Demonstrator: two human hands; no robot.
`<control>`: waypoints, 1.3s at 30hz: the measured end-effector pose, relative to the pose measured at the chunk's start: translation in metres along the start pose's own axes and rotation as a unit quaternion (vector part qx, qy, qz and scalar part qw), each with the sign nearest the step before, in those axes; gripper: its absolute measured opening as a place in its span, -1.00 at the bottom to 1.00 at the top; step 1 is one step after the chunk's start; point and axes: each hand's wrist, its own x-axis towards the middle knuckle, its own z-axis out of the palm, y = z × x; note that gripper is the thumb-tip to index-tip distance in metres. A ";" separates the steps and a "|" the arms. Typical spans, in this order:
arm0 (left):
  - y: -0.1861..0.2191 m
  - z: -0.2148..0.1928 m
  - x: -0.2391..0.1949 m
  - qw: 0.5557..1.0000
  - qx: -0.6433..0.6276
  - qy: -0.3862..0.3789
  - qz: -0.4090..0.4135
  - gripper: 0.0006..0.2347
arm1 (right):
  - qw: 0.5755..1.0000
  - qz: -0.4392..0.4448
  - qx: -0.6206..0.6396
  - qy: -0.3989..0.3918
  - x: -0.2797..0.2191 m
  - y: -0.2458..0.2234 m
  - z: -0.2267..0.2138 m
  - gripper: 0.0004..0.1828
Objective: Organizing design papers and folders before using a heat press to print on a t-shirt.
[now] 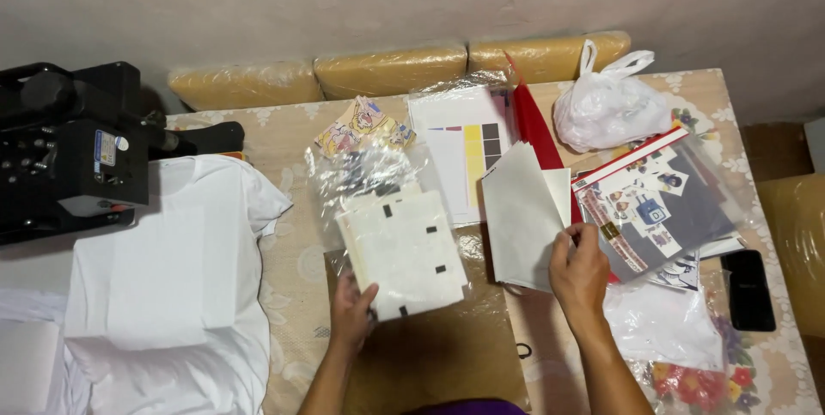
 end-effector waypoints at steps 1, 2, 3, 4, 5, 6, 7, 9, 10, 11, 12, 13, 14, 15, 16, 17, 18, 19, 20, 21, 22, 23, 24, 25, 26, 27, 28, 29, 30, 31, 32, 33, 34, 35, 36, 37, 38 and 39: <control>-0.010 0.015 0.023 0.996 -0.027 -0.019 0.081 -0.39 | 1.000 0.015 0.010 0.013 -0.006 0.004 -0.007 -0.81; -0.020 0.029 0.045 0.985 -0.056 -0.037 0.161 -0.38 | 0.999 0.029 0.019 0.026 -0.013 0.007 -0.014 -0.82; 0.009 0.053 0.046 0.985 -0.056 -0.040 0.161 -0.38 | 0.999 0.030 0.019 0.029 -0.021 0.010 -0.019 -0.82; 0.039 0.079 0.048 0.994 0.026 -0.035 0.100 -0.44 | 0.999 0.023 0.034 0.025 -0.026 0.014 -0.025 -0.82; 0.069 0.104 0.050 0.993 0.108 -0.031 0.038 -0.49 | 0.998 0.016 0.049 0.021 -0.031 0.017 -0.030 -0.80; 0.087 0.125 0.051 0.993 0.107 -0.034 0.040 -0.49 | 0.998 0.015 0.048 0.025 -0.036 0.019 -0.036 -0.80; 0.106 0.145 0.052 0.982 0.171 -0.074 0.043 -0.35 | 0.998 0.018 0.050 0.025 -0.041 0.021 -0.041 -0.79; 0.110 0.171 0.057 0.964 0.236 -0.114 0.039 -0.21 | 0.998 0.027 0.049 0.020 -0.065 0.025 -0.055 -0.77; 0.107 0.183 0.069 0.951 0.291 -0.072 0.079 -0.21 | 0.998 0.039 0.052 0.022 -0.070 0.024 -0.061 -0.77; 0.104 0.195 0.081 0.931 0.345 -0.028 0.118 -0.20 | 0.997 0.051 0.056 0.024 -0.074 0.023 -0.068 -0.76; 0.106 0.199 0.066 0.931 0.343 -0.027 0.124 -0.20 | 0.997 0.046 0.060 0.027 -0.076 0.023 -0.071 -0.76; 0.108 0.203 0.051 0.928 0.331 -0.079 0.150 -0.26 | 0.992 0.056 0.104 0.032 -0.077 0.024 -0.075 -0.77; 0.102 0.203 0.033 0.921 0.324 -0.135 0.169 -0.30 | 0.986 0.076 0.146 0.034 -0.089 0.027 -0.079 -0.78; 0.078 0.195 0.035 0.919 0.328 -0.137 0.168 -0.30 | 0.985 0.081 0.147 0.036 -0.090 0.032 -0.077 -0.78; 0.055 0.186 0.038 0.939 0.235 -0.242 0.076 -0.12 | 0.977 0.068 0.201 -0.010 -0.089 0.036 -0.075 -0.80; 0.032 0.177 0.041 0.931 0.135 -0.338 -0.021 0.08 | 0.964 0.055 0.254 -0.055 -0.089 0.040 -0.073 -0.83; -0.002 0.166 0.044 0.931 0.137 -0.337 -0.022 0.08 | 0.964 0.057 0.255 -0.055 -0.089 0.045 -0.062 -0.83; -0.036 0.153 0.047 0.932 -0.002 -0.361 -0.034 -0.14 | 0.957 0.048 0.276 -0.075 -0.089 0.050 -0.052 -0.83; -0.068 0.142 0.052 0.914 -0.142 -0.377 -0.044 -0.34 | 0.949 0.037 0.297 -0.096 -0.085 0.053 -0.041 -0.84; -0.066 0.133 0.035 0.915 -0.141 -0.376 -0.042 -0.34 | 0.949 0.036 0.299 -0.097 -0.079 0.044 -0.041 -0.84; -0.065 0.125 0.017 0.919 -0.173 -0.354 -0.034 -0.40 | 0.957 0.065 0.252 -0.128 -0.073 0.037 -0.041 -0.77; -0.064 0.116 -0.001 0.921 -0.205 -0.331 -0.025 -0.46 | 0.962 0.093 0.203 -0.158 -0.067 0.029 -0.042 -0.68; -0.063 0.108 -0.007 0.922 -0.206 -0.326 -0.024 -0.46 | 0.961 0.092 0.204 -0.163 -0.048 0.025 -0.048 -0.68; -0.062 0.100 -0.014 0.936 -0.212 -0.278 -0.022 -0.44 | 0.983 0.077 0.167 -0.022 -0.030 0.020 -0.053 -0.49; -0.059 0.091 -0.020 0.948 -0.219 -0.229 -0.018 -0.43 | 0.983 0.059 0.129 0.119 -0.011 0.013 -0.057 -0.25; -0.061 0.078 -0.026 0.949 -0.221 -0.224 -0.016 -0.43 | 0.983 0.056 0.131 0.114 0.007 0.026 -0.054 -0.25; -0.059 0.069 -0.028 0.953 -0.224 -0.206 -0.008 -0.43 | 0.981 0.091 0.135 0.105 0.031 0.037 -0.050 -0.02; -0.058 0.060 -0.030 0.956 -0.227 -0.187 -0.001 -0.43 | 0.978 0.126 0.138 0.096 0.055 0.048 -0.045 0.22; -0.056 0.050 -0.035 0.956 -0.229 -0.182 0.002 -0.43 | 0.978 0.124 0.140 0.091 0.066 0.058 -0.032 0.22; -0.054 0.040 -0.040 0.959 -0.232 -0.162 0.005 -0.43 | 0.983 0.064 0.155 0.076 0.076 0.067 -0.018 -0.21; -0.052 0.032 -0.044 0.961 -0.235 -0.143 0.009 -0.43 | 0.983 0.003 0.171 0.061 0.089 0.076 -0.003 -0.59; -0.047 0.025 -0.053 0.961 -0.238 -0.139 0.013 -0.43 | 0.983 -0.001 0.174 0.058 0.081 0.053 0.000 -0.59; -0.041 0.017 -0.063 0.966 -0.234 -0.107 0.003 -0.44 | 0.986 -0.046 0.158 0.035 0.073 0.031 0.004 -0.62; -0.036 0.010 -0.074 0.970 -0.231 -0.075 -0.007 -0.44 | 0.985 -0.091 0.143 0.013 0.064 0.009 0.007 -0.63; -0.036 0.005 -0.083 0.970 -0.231 -0.071 -0.005 -0.44 | 0.985 -0.092 0.146 0.009 0.059 0.001 0.029 -0.63; -0.036 0.000 -0.092 0.971 -0.235 -0.044 -0.018 -0.44 | 0.975 -0.154 0.154 -0.034 0.052 -0.008 0.050 -0.64; -0.035 -0.004 -0.101 0.970 -0.239 -0.019 -0.030 -0.44 | 0.960 -0.216 0.162 -0.075 0.047 -0.017 0.072 -0.65; -0.041 -0.007 -0.104 0.971 -0.239 -0.015 -0.029 -0.44 | 0.959 -0.217 0.165 -0.078 0.044 -0.023 0.094 -0.65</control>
